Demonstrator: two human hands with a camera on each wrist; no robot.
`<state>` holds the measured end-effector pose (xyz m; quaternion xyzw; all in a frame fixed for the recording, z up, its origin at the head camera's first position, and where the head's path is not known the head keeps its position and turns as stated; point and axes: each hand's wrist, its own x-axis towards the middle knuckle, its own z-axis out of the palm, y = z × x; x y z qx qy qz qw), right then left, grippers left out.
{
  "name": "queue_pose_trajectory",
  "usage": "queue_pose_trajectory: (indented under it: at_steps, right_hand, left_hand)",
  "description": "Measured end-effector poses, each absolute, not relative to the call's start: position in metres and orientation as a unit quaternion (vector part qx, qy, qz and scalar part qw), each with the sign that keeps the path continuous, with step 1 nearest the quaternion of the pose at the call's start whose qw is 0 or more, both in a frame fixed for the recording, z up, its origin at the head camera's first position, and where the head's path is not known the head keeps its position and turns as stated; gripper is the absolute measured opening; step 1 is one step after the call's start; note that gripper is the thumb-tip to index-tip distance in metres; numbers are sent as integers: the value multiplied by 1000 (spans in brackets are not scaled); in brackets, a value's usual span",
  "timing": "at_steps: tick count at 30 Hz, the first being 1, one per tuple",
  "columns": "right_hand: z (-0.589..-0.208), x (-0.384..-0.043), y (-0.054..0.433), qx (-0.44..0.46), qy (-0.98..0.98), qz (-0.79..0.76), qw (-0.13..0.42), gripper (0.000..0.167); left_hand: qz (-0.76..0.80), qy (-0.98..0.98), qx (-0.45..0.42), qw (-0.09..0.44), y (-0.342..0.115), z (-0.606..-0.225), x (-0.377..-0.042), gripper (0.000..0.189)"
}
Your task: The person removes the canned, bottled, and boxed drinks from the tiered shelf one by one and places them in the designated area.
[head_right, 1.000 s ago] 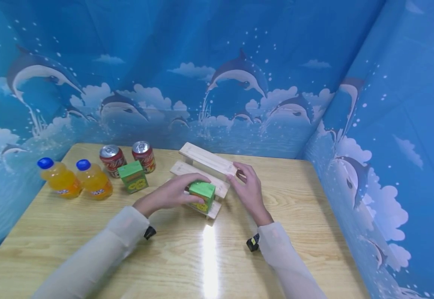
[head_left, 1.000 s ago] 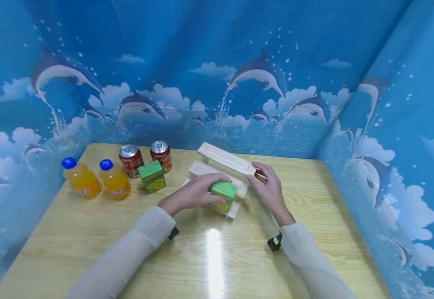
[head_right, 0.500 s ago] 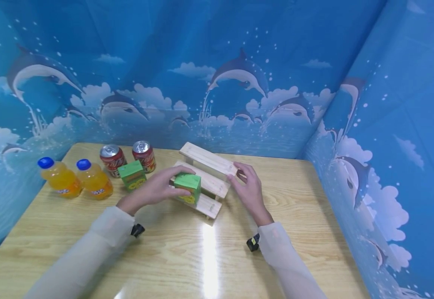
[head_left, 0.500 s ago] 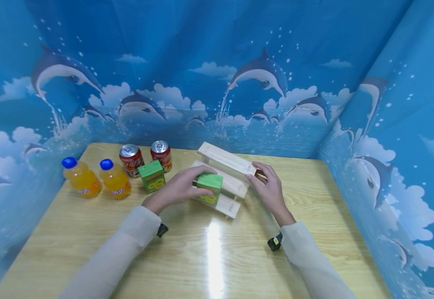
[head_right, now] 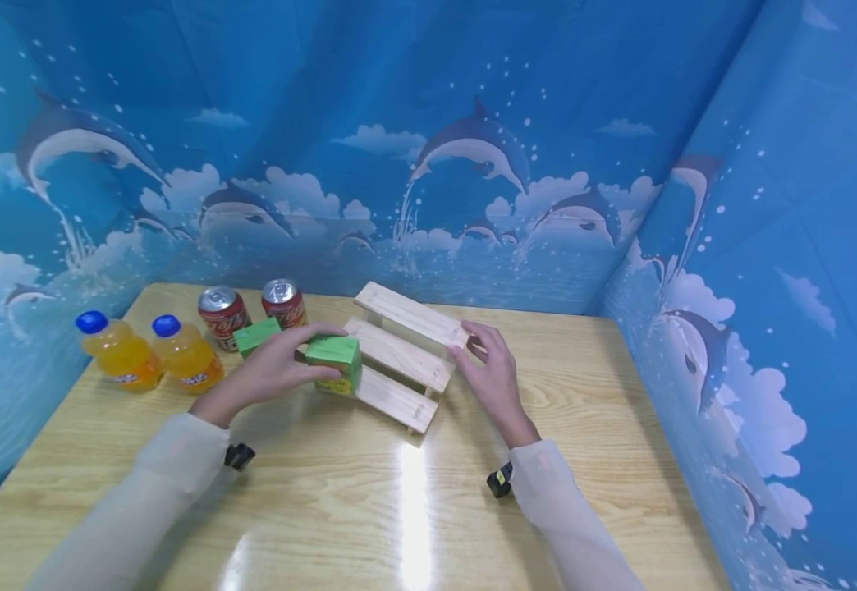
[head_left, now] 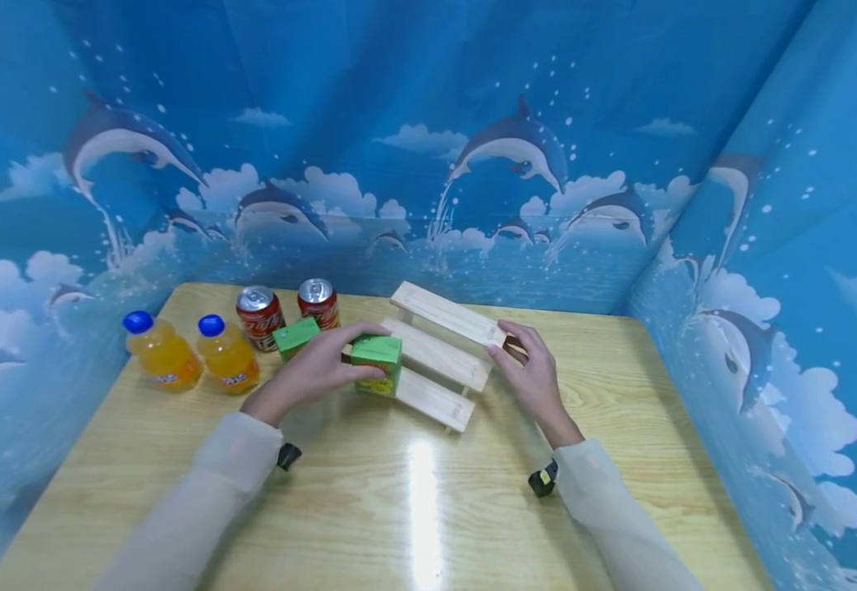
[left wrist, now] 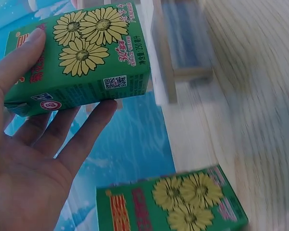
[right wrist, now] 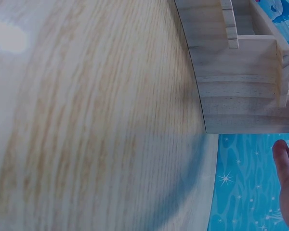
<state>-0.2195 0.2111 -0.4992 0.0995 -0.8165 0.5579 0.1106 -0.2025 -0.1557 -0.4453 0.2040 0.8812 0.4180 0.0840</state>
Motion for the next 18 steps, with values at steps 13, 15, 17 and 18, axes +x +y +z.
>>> queue_pose_trajectory:
  at_steps: [13, 15, 17, 18]
  right_hand:
    - [-497, -219, 211, 97, -821, 552, 108, 51]
    - [-497, -219, 211, 97, -821, 552, 108, 51]
    - [-497, -219, 211, 97, -821, 553, 107, 51]
    - [-497, -219, 211, 97, -820, 554, 106, 51]
  left_hand:
    - [415, 891, 167, 74, -189, -448, -196, 59]
    - [415, 892, 163, 71, -193, -449, -196, 59]
    - [413, 894, 162, 67, -197, -449, -195, 59]
    - [411, 895, 162, 67, -199, -450, -194, 59]
